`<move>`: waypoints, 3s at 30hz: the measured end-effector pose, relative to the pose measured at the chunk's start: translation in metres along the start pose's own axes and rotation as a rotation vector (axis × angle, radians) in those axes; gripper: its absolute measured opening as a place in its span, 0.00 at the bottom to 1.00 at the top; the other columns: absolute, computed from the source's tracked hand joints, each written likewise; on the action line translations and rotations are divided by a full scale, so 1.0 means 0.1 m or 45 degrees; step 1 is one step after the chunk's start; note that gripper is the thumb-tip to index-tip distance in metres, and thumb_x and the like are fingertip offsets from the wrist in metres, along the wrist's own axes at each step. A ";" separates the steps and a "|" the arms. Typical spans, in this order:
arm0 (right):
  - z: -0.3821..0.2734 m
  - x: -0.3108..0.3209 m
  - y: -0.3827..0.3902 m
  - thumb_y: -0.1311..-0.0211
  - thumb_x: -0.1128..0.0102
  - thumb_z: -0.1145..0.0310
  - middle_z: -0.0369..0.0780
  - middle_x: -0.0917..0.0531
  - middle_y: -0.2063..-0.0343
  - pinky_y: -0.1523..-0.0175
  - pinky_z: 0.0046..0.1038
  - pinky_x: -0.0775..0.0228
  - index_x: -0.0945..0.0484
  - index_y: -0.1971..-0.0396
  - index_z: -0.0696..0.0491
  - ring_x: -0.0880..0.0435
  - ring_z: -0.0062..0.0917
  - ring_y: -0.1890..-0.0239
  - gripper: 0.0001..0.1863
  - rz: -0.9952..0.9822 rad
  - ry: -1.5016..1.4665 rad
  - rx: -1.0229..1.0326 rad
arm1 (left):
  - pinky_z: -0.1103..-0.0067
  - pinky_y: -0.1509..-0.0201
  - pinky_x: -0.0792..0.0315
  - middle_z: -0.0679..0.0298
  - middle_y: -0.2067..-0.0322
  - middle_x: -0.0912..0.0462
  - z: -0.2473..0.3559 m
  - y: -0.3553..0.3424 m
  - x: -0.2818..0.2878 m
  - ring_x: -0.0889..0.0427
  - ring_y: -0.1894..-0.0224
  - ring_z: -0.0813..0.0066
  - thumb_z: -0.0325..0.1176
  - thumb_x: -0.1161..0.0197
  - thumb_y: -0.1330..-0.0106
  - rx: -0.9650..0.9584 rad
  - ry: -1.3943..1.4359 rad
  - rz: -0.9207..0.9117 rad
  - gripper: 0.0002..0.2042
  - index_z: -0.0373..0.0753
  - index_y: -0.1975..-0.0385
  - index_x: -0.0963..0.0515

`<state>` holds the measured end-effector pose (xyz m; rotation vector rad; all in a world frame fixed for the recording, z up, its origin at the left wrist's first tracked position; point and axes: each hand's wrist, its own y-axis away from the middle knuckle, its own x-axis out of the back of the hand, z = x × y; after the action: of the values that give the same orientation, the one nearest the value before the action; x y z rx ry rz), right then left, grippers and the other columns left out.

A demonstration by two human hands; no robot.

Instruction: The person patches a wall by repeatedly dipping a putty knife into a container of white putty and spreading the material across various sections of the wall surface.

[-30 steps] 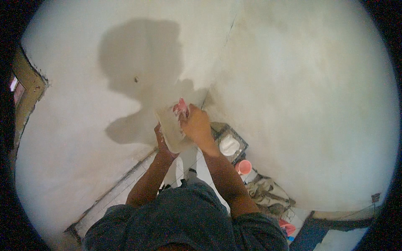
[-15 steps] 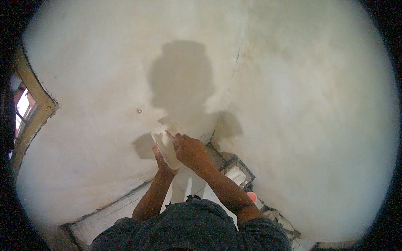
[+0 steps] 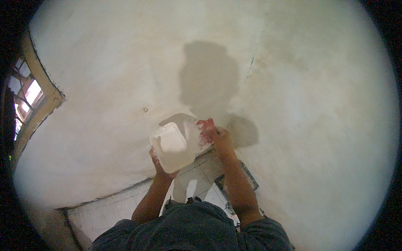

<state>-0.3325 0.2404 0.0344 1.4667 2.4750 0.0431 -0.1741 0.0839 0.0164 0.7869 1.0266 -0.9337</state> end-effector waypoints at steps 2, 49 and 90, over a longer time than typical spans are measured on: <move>-0.02 0.04 -0.10 0.36 0.45 0.68 0.36 0.17 0.67 0.63 0.24 0.28 0.21 0.59 0.60 0.18 0.21 0.66 0.12 0.048 -0.191 -0.023 | 0.57 0.40 0.30 0.65 0.43 0.27 0.06 0.00 0.09 0.25 0.43 0.61 0.62 0.54 0.37 -0.054 0.020 0.025 0.31 0.51 0.38 0.35; -0.86 -1.54 -0.14 0.46 0.46 0.75 0.50 0.18 0.71 0.58 0.34 0.27 0.22 0.58 0.58 0.18 0.45 0.65 0.14 0.940 0.851 0.939 | 0.58 0.43 0.27 0.63 0.47 0.25 1.60 0.35 0.88 0.23 0.47 0.63 0.60 0.52 0.36 0.460 -0.175 -0.006 0.28 0.49 0.41 0.33; 0.94 -1.62 -0.54 0.47 0.42 0.74 0.52 0.27 0.45 0.49 0.38 0.25 0.30 0.47 0.60 0.23 0.44 0.51 0.24 0.625 1.783 0.803 | 0.59 0.43 0.28 0.61 0.49 0.23 1.98 0.62 1.22 0.22 0.47 0.60 0.56 0.50 0.40 0.574 -0.243 0.122 0.30 0.44 0.42 0.31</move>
<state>-0.2828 0.0632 -0.0306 3.0771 3.0835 0.6285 -0.0213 -0.0971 -0.0269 1.0860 0.6113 -1.1506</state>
